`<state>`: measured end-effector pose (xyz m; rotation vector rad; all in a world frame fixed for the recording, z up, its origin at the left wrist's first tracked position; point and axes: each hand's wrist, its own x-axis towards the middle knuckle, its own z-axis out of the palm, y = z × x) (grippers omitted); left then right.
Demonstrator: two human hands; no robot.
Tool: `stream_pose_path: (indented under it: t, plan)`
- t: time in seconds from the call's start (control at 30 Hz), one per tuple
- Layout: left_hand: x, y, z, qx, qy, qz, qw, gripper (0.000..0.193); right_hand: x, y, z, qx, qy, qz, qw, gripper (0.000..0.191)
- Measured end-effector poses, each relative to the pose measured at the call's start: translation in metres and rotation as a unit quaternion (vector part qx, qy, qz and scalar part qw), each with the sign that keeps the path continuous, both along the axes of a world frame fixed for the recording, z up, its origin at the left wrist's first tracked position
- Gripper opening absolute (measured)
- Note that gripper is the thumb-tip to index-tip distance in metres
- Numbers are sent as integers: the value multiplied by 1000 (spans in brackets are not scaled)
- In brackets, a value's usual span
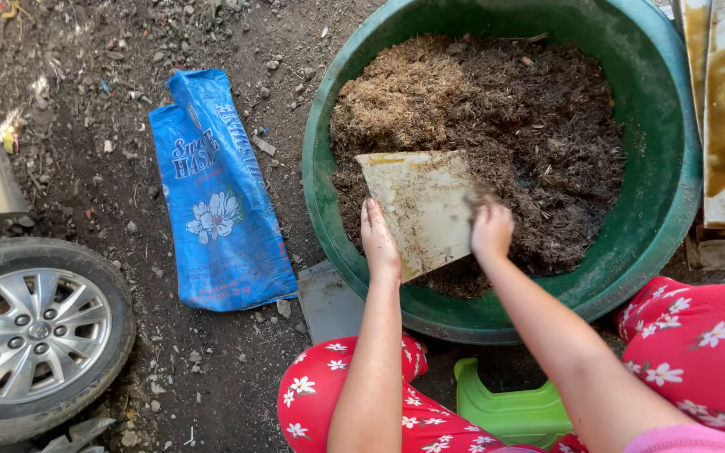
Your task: The person sits on a low stool and repeatedly scrapes fibrous material from a green basin onto flat rectangular trays using their hands. They wipe the trays clean and stack them to the side.
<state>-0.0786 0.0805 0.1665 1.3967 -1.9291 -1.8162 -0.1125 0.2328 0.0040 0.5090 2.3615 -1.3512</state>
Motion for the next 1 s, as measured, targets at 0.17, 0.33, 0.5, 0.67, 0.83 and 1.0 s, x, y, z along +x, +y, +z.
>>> stream_pose_path:
  t: [0.17, 0.33, 0.5, 0.67, 0.83, 1.0]
  plan:
    - [0, 3, -11, -21, 68, -29, 997, 67, -26, -2, 9, 64, -169, -105, 978, 35]
    - [-2, 0, -5, -29, 38, -38, 998, 67, -15, -64, 82, -150, 144, 12, 978, 32]
    - [1, 10, 12, -59, 28, -81, 995, 64, -43, -86, 98, -225, 285, 57, 930, 34]
    - [5, 27, 23, -73, 61, -82, 992, 59, -109, -65, 39, -208, 247, 28, 946, 33]
    - [8, 62, 22, -142, 35, -101, 984, 56, -125, -19, -14, -127, 203, 11, 971, 40]
    - [40, 74, 23, -163, 65, -89, 981, 55, -104, 4, -30, -97, 193, 73, 974, 40]
